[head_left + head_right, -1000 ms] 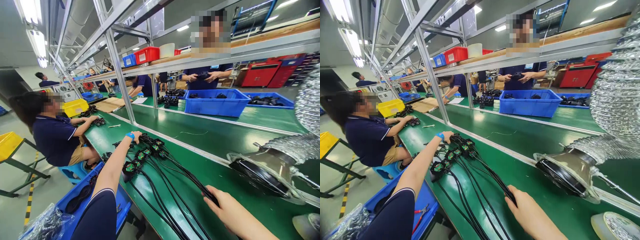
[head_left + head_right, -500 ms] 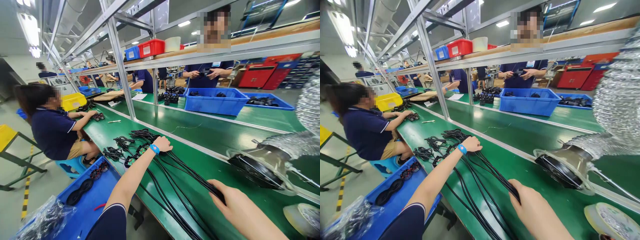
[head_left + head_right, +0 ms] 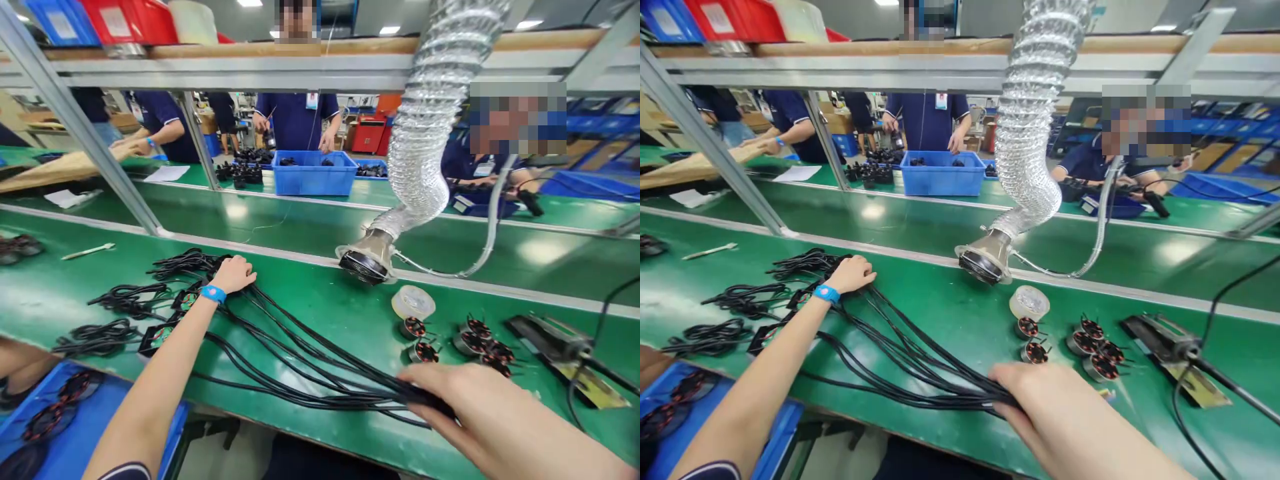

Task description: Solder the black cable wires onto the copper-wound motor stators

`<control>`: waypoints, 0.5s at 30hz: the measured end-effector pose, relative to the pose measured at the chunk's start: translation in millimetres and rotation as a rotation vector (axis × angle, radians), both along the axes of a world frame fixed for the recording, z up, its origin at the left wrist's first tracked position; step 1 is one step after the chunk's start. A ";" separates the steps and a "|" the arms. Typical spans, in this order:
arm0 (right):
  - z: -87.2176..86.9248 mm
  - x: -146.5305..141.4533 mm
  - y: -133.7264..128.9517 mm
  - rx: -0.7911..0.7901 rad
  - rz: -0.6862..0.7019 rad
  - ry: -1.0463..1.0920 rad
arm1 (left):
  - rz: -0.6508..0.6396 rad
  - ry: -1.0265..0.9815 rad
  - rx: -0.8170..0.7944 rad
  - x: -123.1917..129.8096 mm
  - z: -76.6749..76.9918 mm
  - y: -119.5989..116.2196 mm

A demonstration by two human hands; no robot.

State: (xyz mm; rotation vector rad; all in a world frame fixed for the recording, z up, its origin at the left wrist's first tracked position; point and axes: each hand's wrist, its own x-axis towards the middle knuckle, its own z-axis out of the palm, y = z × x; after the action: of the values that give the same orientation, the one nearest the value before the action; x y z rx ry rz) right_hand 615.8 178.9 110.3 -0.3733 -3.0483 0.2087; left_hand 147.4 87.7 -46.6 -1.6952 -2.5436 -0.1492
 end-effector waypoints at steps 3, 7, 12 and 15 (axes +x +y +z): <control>-46.3 33.0 6.1 0.064 0.005 -0.011 | -0.031 -0.032 0.035 -3.1 3.4 -4.0; -117.5 32.6 2.8 0.357 0.069 0.168 | -0.007 -0.115 0.244 -20.0 26.7 -11.5; -170.6 -25.3 -28.1 0.323 0.117 0.257 | 0.254 -0.055 0.365 -54.6 50.0 -27.4; -197.1 -53.8 -33.9 0.315 0.153 0.308 | 0.347 -0.048 0.324 -79.4 49.2 -41.5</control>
State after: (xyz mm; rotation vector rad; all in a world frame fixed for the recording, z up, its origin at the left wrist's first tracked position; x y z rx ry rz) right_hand 562.0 144.9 -86.7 -0.0773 -2.7403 -0.1891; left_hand 68.0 46.2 2.5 -1.1339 -2.6212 -0.5467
